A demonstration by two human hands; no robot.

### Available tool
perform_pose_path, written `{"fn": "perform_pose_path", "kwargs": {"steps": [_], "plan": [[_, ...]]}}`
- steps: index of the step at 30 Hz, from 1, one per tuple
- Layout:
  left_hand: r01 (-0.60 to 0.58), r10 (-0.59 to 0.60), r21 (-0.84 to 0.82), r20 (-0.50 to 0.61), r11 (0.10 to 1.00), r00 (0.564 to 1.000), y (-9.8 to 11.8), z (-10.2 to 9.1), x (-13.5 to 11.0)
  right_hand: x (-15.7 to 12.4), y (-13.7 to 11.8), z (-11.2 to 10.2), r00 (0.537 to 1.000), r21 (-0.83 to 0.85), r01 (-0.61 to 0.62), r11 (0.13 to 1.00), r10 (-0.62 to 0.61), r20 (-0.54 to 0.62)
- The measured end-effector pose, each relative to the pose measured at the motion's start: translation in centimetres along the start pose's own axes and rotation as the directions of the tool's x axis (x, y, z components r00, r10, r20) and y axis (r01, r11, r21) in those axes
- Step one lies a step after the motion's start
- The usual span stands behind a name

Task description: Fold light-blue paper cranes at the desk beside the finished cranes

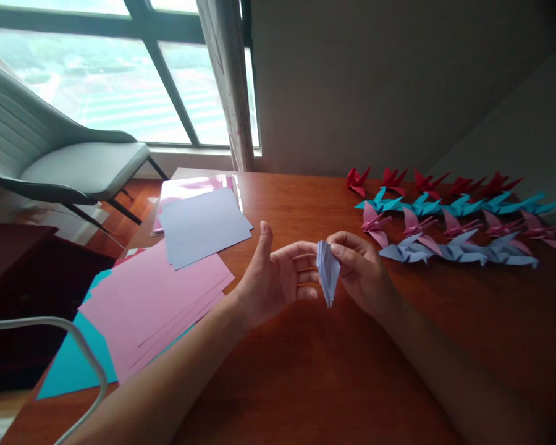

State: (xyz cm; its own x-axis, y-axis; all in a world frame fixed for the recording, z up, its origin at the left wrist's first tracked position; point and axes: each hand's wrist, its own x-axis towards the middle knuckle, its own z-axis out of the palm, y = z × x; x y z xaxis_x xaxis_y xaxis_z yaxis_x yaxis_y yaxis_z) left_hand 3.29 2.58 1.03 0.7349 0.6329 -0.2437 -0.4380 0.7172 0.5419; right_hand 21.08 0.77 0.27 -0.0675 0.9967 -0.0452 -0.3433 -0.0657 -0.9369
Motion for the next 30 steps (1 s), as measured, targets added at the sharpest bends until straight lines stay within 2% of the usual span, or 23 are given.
{"fn": "perform_pose_path", "kwargs": {"steps": [6, 8, 9, 10, 11, 12, 14, 15, 17, 20, 23, 26, 28, 29, 30], "plan": [[-0.072, 0.087, 0.145, -0.098, 0.987, 0.991, -0.20, 0.11, 0.38, -0.04, 0.46, -0.25, 0.997, -0.076, 0.071, 0.995, -0.070, 0.028], [-0.129, 0.176, 0.297, -0.140, 0.946, 0.974, -0.23, 0.12, 0.42, 0.09, 0.60, -0.29, 0.997, -0.112, 0.076, 0.991, -0.075, 0.016], [-0.173, 0.259, 0.423, -0.153, 0.889, 0.954, -0.25, 0.13, 0.39, 0.17, 0.64, -0.29, 0.997, -0.129, 0.074, 0.989, -0.074, 0.004], [-0.222, 0.365, 0.574, -0.146, 0.788, 0.919, -0.28, 0.13, 0.35, 0.23, 0.67, -0.28, 0.997, -0.147, 0.070, 0.987, -0.072, -0.006], [-0.267, 0.483, 0.724, -0.103, 0.635, 0.869, -0.30, 0.14, 0.28, 0.27, 0.69, -0.26, 0.998, -0.161, 0.066, 0.985, -0.069, -0.013], [-0.303, 0.587, 0.843, -0.019, 0.445, 0.809, -0.32, 0.13, 0.20, 0.29, 0.69, -0.23, 0.997, -0.169, 0.065, 0.984, -0.069, -0.017], [-0.367, 0.698, 0.928, 0.219, 0.066, 0.681, -0.38, 0.06, 0.03, 0.22, 0.67, -0.17, 0.996, -0.154, 0.089, 0.984, -0.093, -0.017], [-0.400, 0.706, 0.913, 0.336, -0.081, 0.623, -0.41, 0.01, -0.05, 0.16, 0.64, -0.15, 0.993, -0.135, 0.111, 0.985, -0.113, -0.014], [-0.451, 0.676, 0.846, 0.510, -0.284, 0.532, -0.46, -0.12, -0.16, -0.01, 0.55, -0.13, 0.987, -0.094, 0.158, 0.983, -0.159, -0.006], [-0.445, 0.622, 0.767, 0.638, -0.462, 0.453, -0.50, -0.23, -0.23, -0.19, 0.40, -0.15, 0.976, -0.067, 0.217, 0.974, -0.216, 0.018], [-0.416, 0.599, 0.727, 0.686, -0.546, 0.413, -0.54, -0.26, -0.21, -0.23, 0.32, -0.19, 0.964, -0.052, 0.263, 0.963, -0.261, 0.046], [-0.418, 0.595, 0.725, 0.688, -0.547, 0.415, -0.64, -0.30, -0.21, -0.22, 0.33, -0.22, 0.959, -0.055, 0.280, 0.958, -0.277, 0.057], [-0.438, 0.599, 0.744, 0.667, -0.505, 0.442, -0.71, -0.28, -0.29, -0.19, 0.39, -0.23, 0.962, -0.066, 0.273, 0.960, -0.271, 0.045], [-0.453, 0.607, 0.768, 0.638, -0.452, 0.475, -0.72, -0.24, -0.36, -0.17, 0.44, -0.24, 0.964, -0.075, 0.267, 0.961, -0.266, 0.030], [-0.469, 0.619, 0.805, 0.585, -0.363, 0.524, -0.71, -0.17, -0.42, -0.13, 0.50, -0.26, 0.965, -0.085, 0.261, 0.962, -0.261, 0.007]]}}
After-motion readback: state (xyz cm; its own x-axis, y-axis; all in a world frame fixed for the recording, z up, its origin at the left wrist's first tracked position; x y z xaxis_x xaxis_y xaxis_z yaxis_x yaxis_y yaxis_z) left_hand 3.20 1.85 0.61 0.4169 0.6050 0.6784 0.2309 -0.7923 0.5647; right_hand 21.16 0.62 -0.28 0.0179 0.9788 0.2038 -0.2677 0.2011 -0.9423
